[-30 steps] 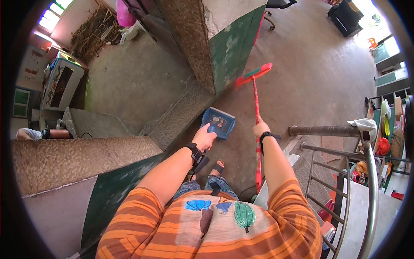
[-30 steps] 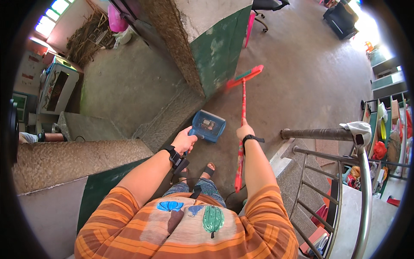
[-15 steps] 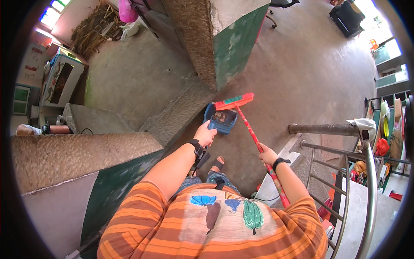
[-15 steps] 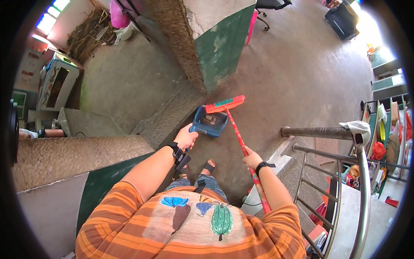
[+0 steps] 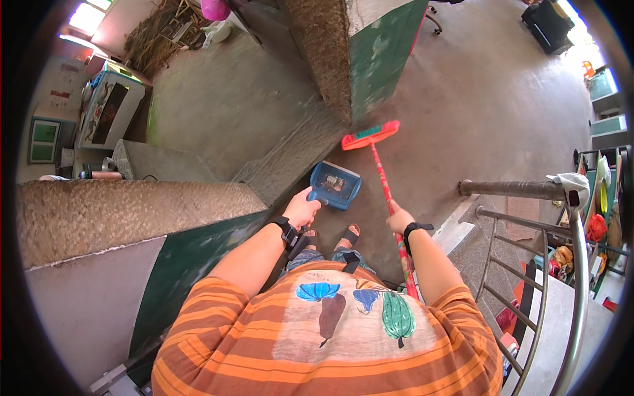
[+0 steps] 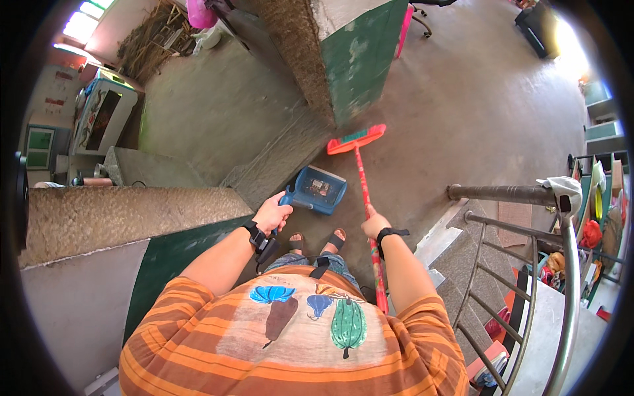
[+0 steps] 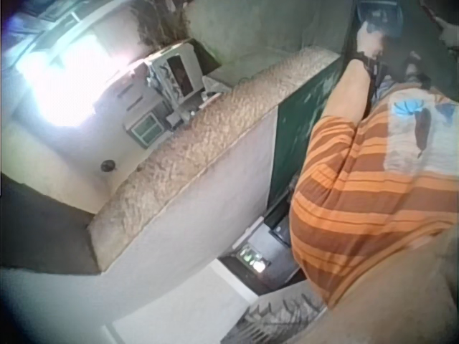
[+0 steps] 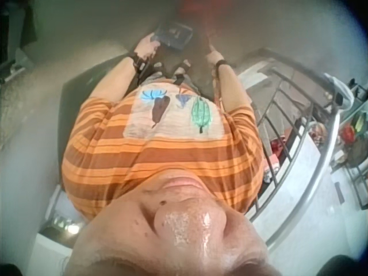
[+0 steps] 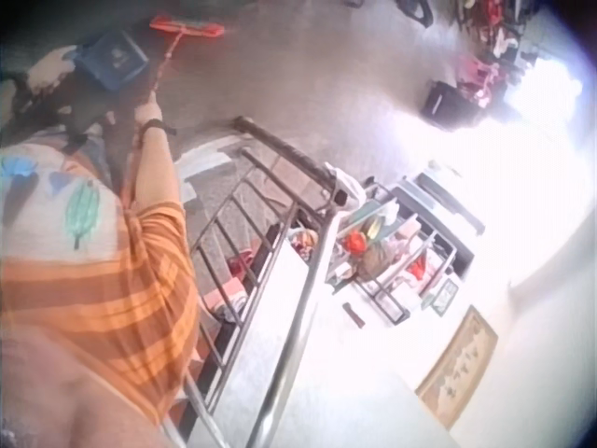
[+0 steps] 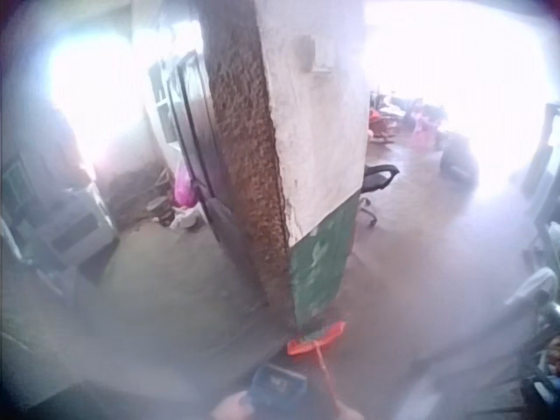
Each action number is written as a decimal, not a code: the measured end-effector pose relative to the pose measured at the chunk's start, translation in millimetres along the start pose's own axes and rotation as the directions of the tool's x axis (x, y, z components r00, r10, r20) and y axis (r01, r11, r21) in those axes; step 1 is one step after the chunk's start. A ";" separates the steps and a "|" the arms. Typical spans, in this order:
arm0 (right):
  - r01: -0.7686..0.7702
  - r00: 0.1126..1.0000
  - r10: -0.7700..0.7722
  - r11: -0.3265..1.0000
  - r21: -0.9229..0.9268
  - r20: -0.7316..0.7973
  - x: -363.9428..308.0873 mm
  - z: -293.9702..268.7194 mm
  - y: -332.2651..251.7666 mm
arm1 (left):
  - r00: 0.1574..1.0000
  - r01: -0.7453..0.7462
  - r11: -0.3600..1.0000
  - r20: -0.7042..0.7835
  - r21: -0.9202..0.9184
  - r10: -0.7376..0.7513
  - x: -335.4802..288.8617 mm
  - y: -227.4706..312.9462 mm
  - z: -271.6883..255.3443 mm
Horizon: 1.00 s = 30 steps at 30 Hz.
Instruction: The person sweeps the floor using a broom and a dustpan, collecting debris into the pan before moving to different areas of the room and towards the stairs.
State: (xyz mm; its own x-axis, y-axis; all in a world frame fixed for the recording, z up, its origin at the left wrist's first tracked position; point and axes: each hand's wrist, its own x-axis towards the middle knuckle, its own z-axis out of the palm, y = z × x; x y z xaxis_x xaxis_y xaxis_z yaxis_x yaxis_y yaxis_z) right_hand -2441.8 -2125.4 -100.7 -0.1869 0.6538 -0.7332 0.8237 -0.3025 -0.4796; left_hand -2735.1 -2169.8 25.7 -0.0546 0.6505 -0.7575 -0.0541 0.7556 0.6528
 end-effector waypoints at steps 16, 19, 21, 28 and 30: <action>-0.092 0.981 0.064 0.984 0.153 0.181 -59.5 -10.2 -28.6 | 0.999 -0.031 1.000 0.024 0.001 0.031 -22.9 -29.3 -27.9; -0.086 0.974 0.074 0.995 0.047 0.213 -53.1 15.5 -27.7 | 1.000 -0.013 1.000 0.022 0.006 0.013 -20.0 -37.6 -31.2; -0.147 0.946 0.150 0.989 -0.032 0.287 -65.9 30.8 -21.4 | 1.000 -0.017 1.000 0.025 0.010 0.017 -15.8 -40.8 -33.8; -0.239 0.935 0.125 0.913 0.332 0.331 -137.5 13.5 -22.5 | 1.000 -0.013 0.999 0.015 0.038 0.013 -35.0 -52.3 -47.9; -0.219 0.951 0.117 0.908 0.358 0.286 -139.0 20.1 -29.8 | 0.999 -0.033 0.998 0.012 0.046 0.032 -47.4 -59.6 -55.4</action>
State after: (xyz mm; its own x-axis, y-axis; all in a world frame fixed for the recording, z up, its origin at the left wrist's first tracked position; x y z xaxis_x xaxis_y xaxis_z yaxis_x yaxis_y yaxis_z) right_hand -2451.1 -2221.3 5.8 -0.2346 0.3882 -0.8912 0.5967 -0.6663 -0.4473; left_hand -2784.5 -2249.8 23.0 -0.0442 0.6755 -0.7360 -0.0063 0.7365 0.6764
